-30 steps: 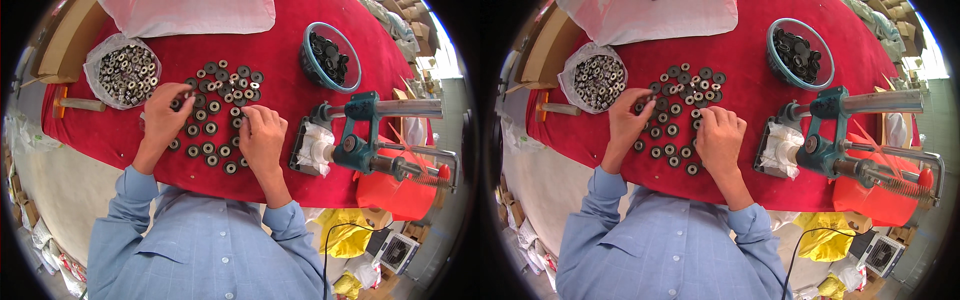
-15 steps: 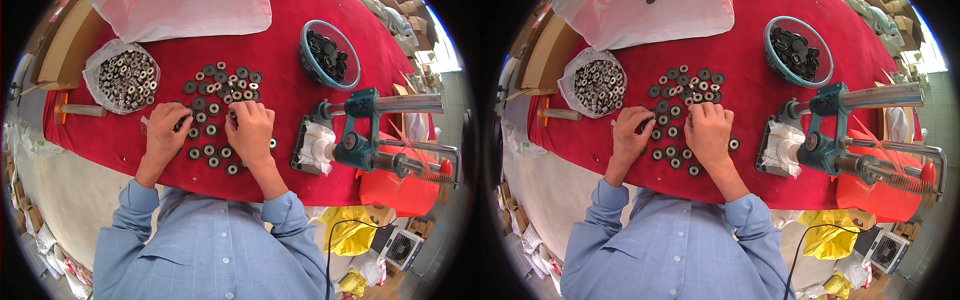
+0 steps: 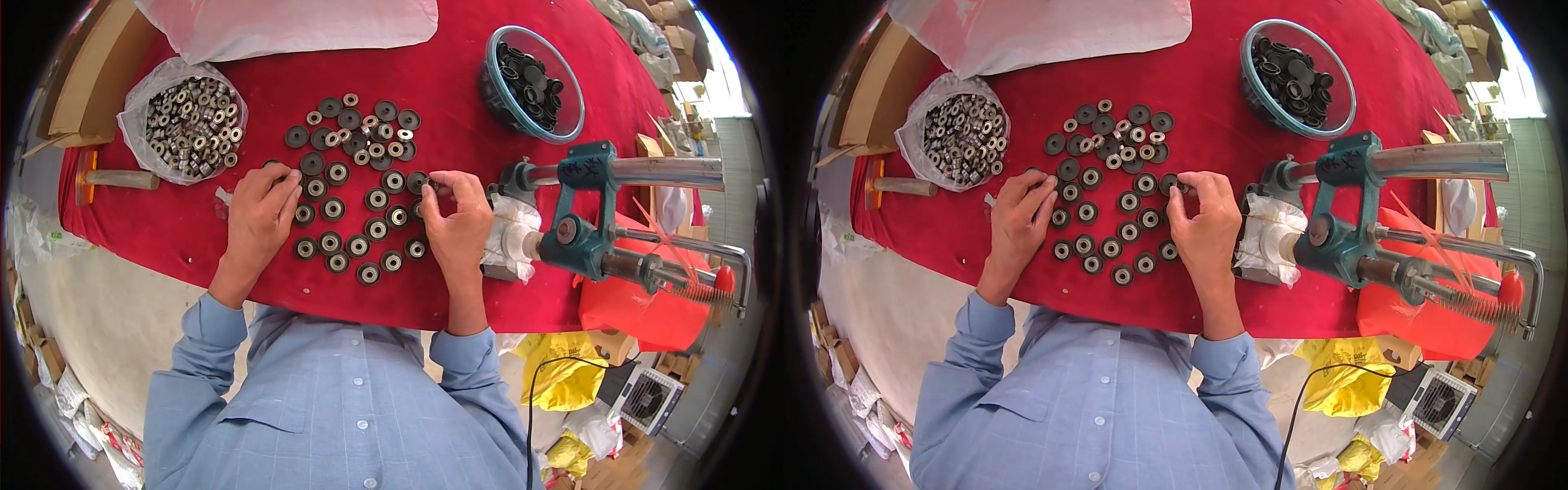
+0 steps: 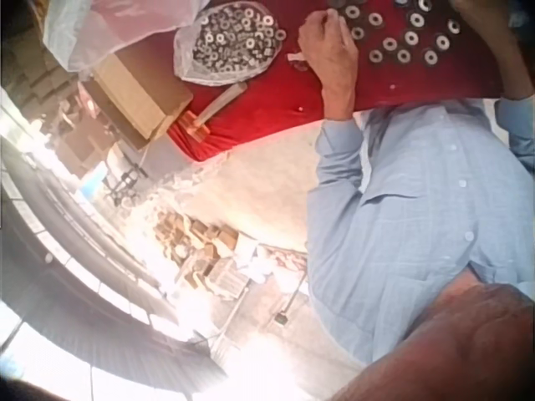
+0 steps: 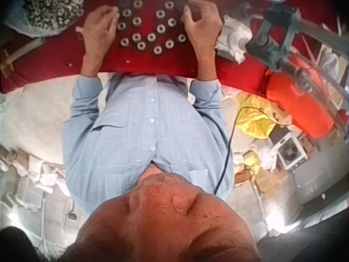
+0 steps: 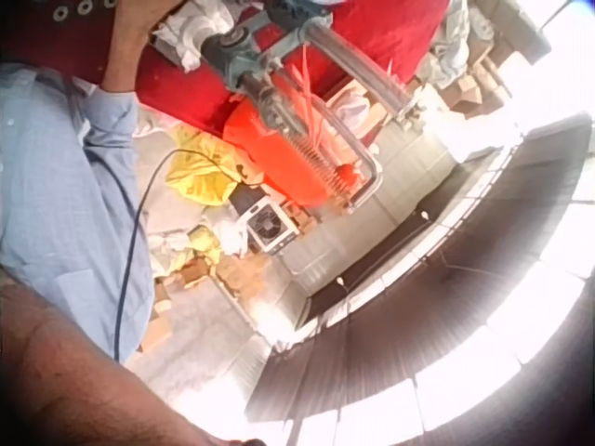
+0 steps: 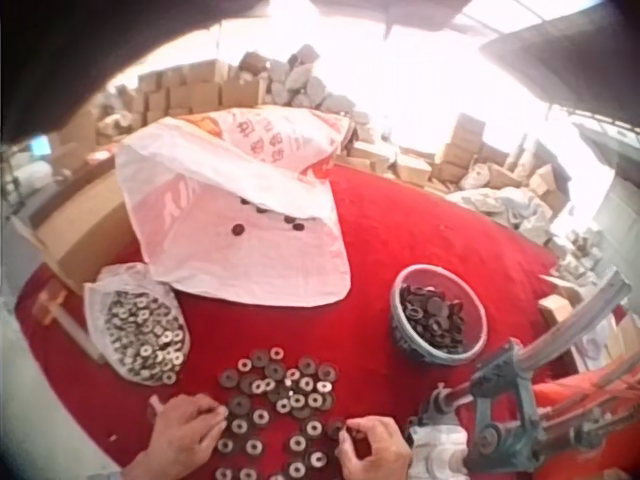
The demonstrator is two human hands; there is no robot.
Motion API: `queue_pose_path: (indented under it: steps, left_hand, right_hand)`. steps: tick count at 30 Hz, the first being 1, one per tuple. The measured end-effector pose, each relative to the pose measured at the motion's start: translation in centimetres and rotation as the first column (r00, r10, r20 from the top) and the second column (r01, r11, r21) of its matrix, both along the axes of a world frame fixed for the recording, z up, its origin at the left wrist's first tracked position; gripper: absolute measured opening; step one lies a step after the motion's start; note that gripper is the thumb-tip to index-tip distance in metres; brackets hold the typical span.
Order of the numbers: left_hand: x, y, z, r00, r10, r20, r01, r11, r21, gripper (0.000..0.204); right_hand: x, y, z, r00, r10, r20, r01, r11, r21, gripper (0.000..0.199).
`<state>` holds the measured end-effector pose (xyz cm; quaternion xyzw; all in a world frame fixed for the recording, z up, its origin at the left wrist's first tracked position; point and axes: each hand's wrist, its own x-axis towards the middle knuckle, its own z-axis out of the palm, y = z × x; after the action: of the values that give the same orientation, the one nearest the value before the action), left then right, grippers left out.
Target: The person arranges small metal washers and cylindrical components on a red tablecloth, stacking them into neat rows. They then use a rubber mallet to tap the assembled parts, likely to seat them or ensure alignment. The workspace includes a bag of loose parts and a green manual press machine.
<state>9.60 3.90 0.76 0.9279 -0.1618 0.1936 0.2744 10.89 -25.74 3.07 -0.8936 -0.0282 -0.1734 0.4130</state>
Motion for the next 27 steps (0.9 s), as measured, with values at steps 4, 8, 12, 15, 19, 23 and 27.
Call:
queue_pose_path:
  steps: [4, 8, 12, 15, 19, 23, 27]
  left_hand:
    - [-1.1, 0.2, 0.9, 1.000, -0.005, 0.001, 0.005, 0.991, 0.132, 0.034]
    - [-1.4, 0.3, 0.9, 1.000, -0.019, 0.015, 0.016, 0.983, 0.185, 0.037]
    - [-1.6, 0.3, 0.8, 1.000, -0.003, 0.008, 0.001, 0.984, 0.179, 0.039]
    - [-1.8, 0.3, 0.5, 1.000, 0.015, -0.006, -0.014, 0.986, 0.166, 0.040]
    - [-1.8, 0.2, 0.7, 1.000, 0.013, -0.002, -0.013, 0.985, 0.171, 0.040]
    - [-1.8, 0.4, 0.7, 1.000, 0.009, -0.019, -0.006, 0.988, 0.156, 0.038]
    - [-1.7, 0.2, 0.9, 0.997, 0.013, -0.073, -0.007, 0.996, 0.084, 0.038]
  right_hand:
    - [0.0, 0.4, -1.2, 1.000, 0.013, -0.003, -0.013, 0.999, -0.045, 0.023]
    - [0.2, 0.2, -2.3, 1.000, 0.018, -0.004, -0.018, 0.993, -0.119, 0.024]
    - [0.3, 0.1, -2.7, 1.000, 0.022, 0.005, -0.021, 0.992, -0.123, 0.024]
    - [0.4, 0.4, -2.8, 0.998, 0.039, 0.044, -0.030, 0.983, -0.183, 0.022]
    - [0.3, 0.4, -2.5, 0.990, 0.098, 0.099, -0.071, 0.965, -0.253, 0.020]
    - [0.3, 0.7, -2.4, 0.985, 0.121, 0.125, -0.081, 0.954, -0.287, 0.018]
    - [-0.1, 1.2, -2.2, 0.985, 0.103, 0.141, -0.049, 0.936, -0.348, 0.018]
